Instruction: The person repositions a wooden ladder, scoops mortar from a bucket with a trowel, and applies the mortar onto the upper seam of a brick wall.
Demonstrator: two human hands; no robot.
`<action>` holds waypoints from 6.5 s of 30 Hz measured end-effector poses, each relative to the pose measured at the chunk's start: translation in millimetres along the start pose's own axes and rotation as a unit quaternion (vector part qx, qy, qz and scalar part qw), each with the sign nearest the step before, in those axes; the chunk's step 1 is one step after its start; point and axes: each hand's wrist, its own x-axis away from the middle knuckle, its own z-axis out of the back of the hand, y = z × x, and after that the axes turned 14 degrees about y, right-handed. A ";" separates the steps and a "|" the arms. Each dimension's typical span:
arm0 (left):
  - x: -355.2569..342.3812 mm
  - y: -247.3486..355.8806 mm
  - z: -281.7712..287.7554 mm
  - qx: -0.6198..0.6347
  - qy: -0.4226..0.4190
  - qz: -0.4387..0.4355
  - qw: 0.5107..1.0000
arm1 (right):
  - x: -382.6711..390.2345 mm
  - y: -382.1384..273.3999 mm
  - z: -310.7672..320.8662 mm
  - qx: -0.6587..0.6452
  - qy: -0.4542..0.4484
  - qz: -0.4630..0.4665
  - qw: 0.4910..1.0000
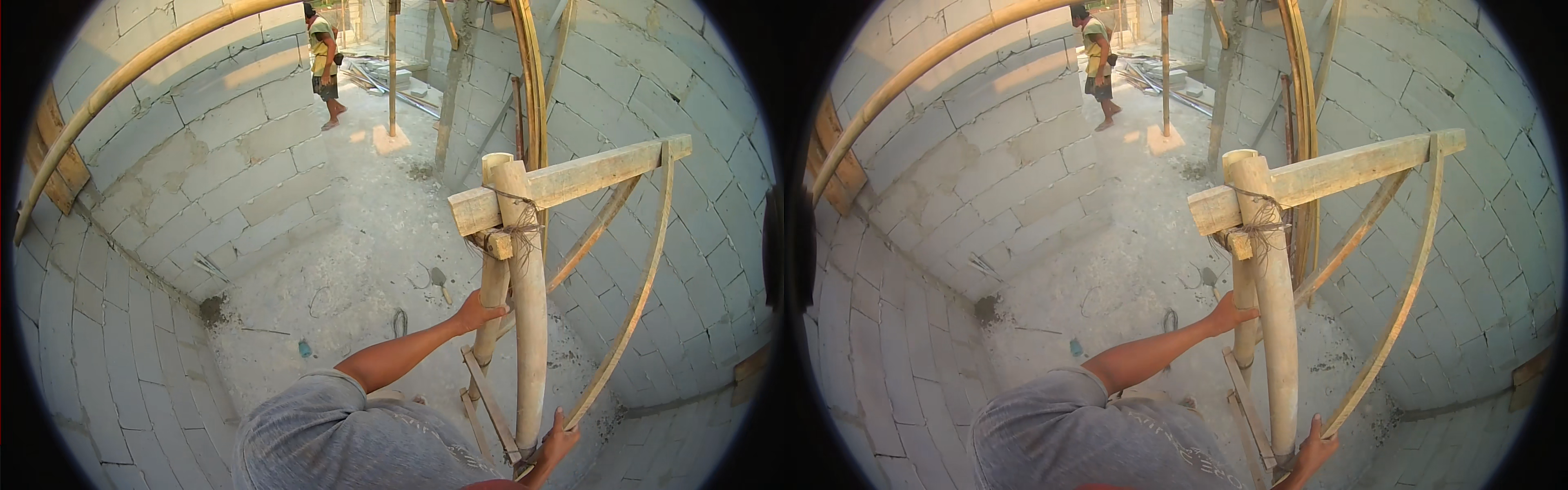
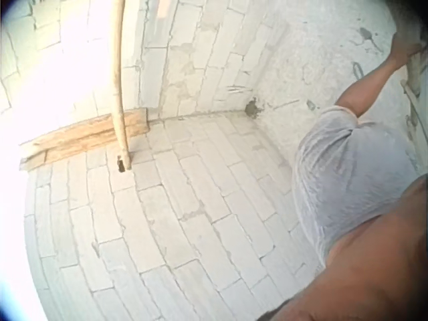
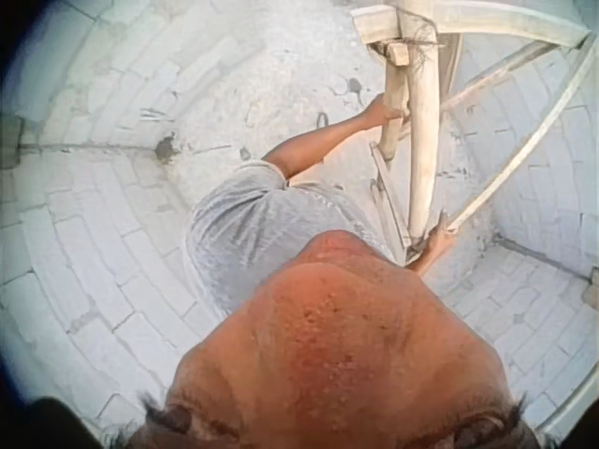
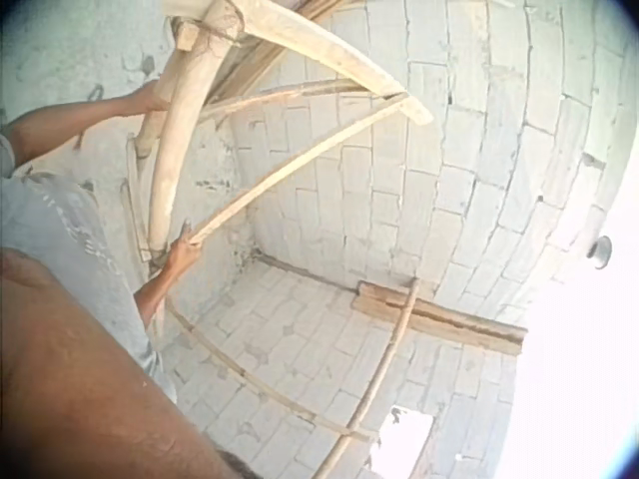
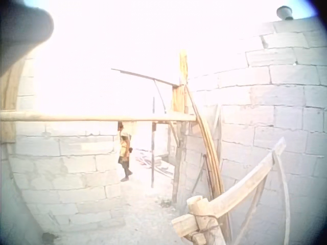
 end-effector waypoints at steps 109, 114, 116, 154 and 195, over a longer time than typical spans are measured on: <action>-1370.7 5.4 790.2 0.077 0.110 0.384 0.913 | -133.0 -710.8 -1484.5 0.198 -0.050 -0.185 0.961; -1456.9 -9.4 761.6 0.087 0.053 0.389 0.915 | -163.4 -738.2 -1519.4 0.217 0.000 -0.242 0.946; -1492.1 -9.1 752.4 0.090 0.019 0.380 0.921 | -173.9 -740.6 -1537.1 0.233 -0.004 -0.267 0.935; -1926.4 -110.6 274.5 -0.111 -0.438 0.424 0.785 | -600.2 -780.6 -1693.0 0.140 0.300 -0.476 0.815; -1985.1 -222.2 -586.6 -0.122 -0.702 0.417 0.564 | -1239.7 -635.5 -1414.5 0.063 0.545 -0.533 0.644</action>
